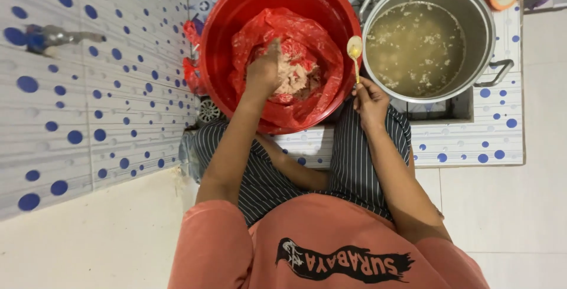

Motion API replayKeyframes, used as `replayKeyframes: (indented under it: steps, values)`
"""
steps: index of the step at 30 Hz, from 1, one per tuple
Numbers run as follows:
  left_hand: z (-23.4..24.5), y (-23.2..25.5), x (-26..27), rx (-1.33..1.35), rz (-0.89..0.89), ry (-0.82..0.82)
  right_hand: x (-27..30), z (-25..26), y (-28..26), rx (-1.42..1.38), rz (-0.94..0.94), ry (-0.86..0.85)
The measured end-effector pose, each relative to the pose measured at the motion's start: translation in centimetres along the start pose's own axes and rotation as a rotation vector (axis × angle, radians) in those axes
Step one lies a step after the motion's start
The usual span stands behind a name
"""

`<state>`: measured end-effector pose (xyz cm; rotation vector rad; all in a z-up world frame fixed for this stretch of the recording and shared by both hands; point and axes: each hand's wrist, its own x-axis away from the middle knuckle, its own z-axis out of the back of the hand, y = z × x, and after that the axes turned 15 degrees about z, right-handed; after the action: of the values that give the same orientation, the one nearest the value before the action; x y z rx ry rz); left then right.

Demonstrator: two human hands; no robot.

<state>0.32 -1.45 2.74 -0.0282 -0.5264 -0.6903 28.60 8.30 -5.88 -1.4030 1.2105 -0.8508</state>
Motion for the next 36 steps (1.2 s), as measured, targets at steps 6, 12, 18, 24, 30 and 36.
replayKeyframes:
  steps: [6, 12, 18, 24, 30, 36]
  values:
    - [2.3, -1.0, 4.0, 0.686, -0.198, 0.317, -0.1, 0.4, 0.5, -0.007, 0.022, 0.0]
    - [2.5, -1.6, 5.2, 1.758, -0.11, 0.143, 0.4, 1.1, 0.5, 0.004, 0.069, -0.004]
    - [3.2, -2.4, 8.9, 1.935, -0.511, -0.45, 1.3, 1.5, -0.9, 0.04, 0.107, -0.019]
    - [-1.5, -1.5, 8.3, 2.005, -0.207, -0.51, 1.5, 1.4, -1.4, 0.026, 0.108, -0.021]
    - [-9.3, -4.4, 2.4, 2.121, -0.52, -2.134, 1.6, 1.1, -1.7, 0.005, 0.104, 0.009]
    - [-2.8, 0.0, 7.9, 0.884, 0.097, -0.112, 1.4, 1.3, -1.4, 0.022, 0.071, 0.025]
